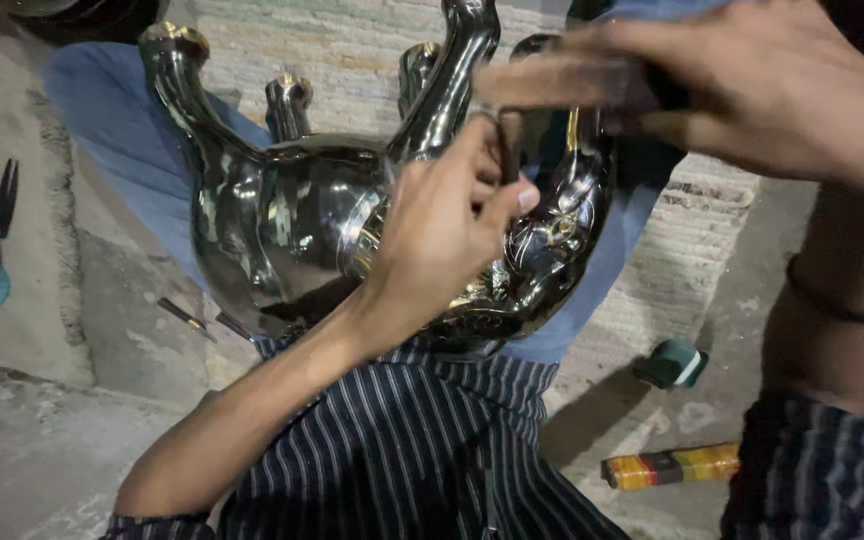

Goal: The person sits on the floor and uses a hammer and chisel to emboss decorative patterns on a polished metal elephant figurine. They repeatedly reposition the figurine to access different areas, striking the chisel to create textured details on the surface.

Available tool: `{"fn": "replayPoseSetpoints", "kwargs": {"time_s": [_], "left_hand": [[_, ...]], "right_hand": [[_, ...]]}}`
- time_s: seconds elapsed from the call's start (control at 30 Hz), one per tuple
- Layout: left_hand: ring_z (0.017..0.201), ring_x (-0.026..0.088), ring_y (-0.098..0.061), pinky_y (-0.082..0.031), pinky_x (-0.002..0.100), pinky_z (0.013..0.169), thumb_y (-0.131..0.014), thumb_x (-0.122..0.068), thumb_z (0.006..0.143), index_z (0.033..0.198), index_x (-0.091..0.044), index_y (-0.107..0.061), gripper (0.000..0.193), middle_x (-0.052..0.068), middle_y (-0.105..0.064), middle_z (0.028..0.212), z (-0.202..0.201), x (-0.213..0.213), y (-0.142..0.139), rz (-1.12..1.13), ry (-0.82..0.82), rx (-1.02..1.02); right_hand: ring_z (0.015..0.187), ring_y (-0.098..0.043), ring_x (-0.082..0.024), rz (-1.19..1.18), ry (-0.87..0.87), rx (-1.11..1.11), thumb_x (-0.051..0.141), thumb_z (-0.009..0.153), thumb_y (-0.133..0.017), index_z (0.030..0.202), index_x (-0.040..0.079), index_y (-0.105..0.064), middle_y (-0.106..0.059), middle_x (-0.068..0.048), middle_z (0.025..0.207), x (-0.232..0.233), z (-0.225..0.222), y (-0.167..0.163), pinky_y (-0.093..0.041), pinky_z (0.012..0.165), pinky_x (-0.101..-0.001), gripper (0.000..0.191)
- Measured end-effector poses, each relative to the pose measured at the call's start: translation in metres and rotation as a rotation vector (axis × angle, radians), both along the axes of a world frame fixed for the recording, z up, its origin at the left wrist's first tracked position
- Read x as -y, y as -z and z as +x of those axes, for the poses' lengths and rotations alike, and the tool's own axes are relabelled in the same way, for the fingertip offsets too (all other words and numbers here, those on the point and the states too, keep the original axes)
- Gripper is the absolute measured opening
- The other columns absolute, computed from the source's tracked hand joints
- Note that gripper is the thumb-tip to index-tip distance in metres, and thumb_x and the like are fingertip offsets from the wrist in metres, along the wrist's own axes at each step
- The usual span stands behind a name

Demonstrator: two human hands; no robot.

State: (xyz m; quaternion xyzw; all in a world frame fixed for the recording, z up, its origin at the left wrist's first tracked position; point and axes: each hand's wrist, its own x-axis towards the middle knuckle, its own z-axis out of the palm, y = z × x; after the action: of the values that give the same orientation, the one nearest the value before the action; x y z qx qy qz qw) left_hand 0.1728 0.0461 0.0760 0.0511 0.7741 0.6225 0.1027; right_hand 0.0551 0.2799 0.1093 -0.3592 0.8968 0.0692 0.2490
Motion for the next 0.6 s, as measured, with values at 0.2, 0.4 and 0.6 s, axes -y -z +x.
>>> {"fn": "replayPoseSetpoints", "kwargs": {"time_s": [0.2,0.4,0.6], "left_hand": [[0.082,0.015,-0.074,-0.064,0.027,0.073,-0.063,-0.007,0.102,0.123,0.007,-0.053,0.027,0.014,-0.073,0.094,0.004,0.001,-0.005,0.217,-0.011,0.014],[0.048,0.006,-0.052,-0.038,0.024,0.037,-0.06,-0.007,0.103,0.11,0.004,-0.053,0.015,0.006,-0.064,0.073,0.004,0.002,-0.003,0.101,0.019,0.106],[0.043,0.003,-0.047,-0.034,0.02,0.031,-0.057,-0.004,0.103,0.101,0.0,-0.051,0.007,0.001,-0.056,0.064,0.003,0.003,0.002,0.127,0.006,0.134]], "right_hand": [[0.093,-0.07,-0.031,-0.64,0.034,-0.181,0.007,0.094,-0.082,0.126,-0.006,-0.065,-0.069,-0.02,0.105,-0.013,0.013,0.015,-0.056,0.077,-0.0388,0.038],[0.093,-0.071,-0.028,-0.718,0.092,-0.144,0.004,0.102,-0.081,0.126,-0.007,-0.063,-0.068,-0.019,0.106,-0.018,0.018,0.029,-0.057,0.084,-0.0364,0.032],[0.075,-0.068,-0.031,-0.531,0.125,-0.173,0.006,0.089,-0.086,0.124,-0.006,-0.067,-0.069,-0.021,0.095,-0.001,0.011,0.024,-0.053,0.062,-0.0381,0.042]]}}
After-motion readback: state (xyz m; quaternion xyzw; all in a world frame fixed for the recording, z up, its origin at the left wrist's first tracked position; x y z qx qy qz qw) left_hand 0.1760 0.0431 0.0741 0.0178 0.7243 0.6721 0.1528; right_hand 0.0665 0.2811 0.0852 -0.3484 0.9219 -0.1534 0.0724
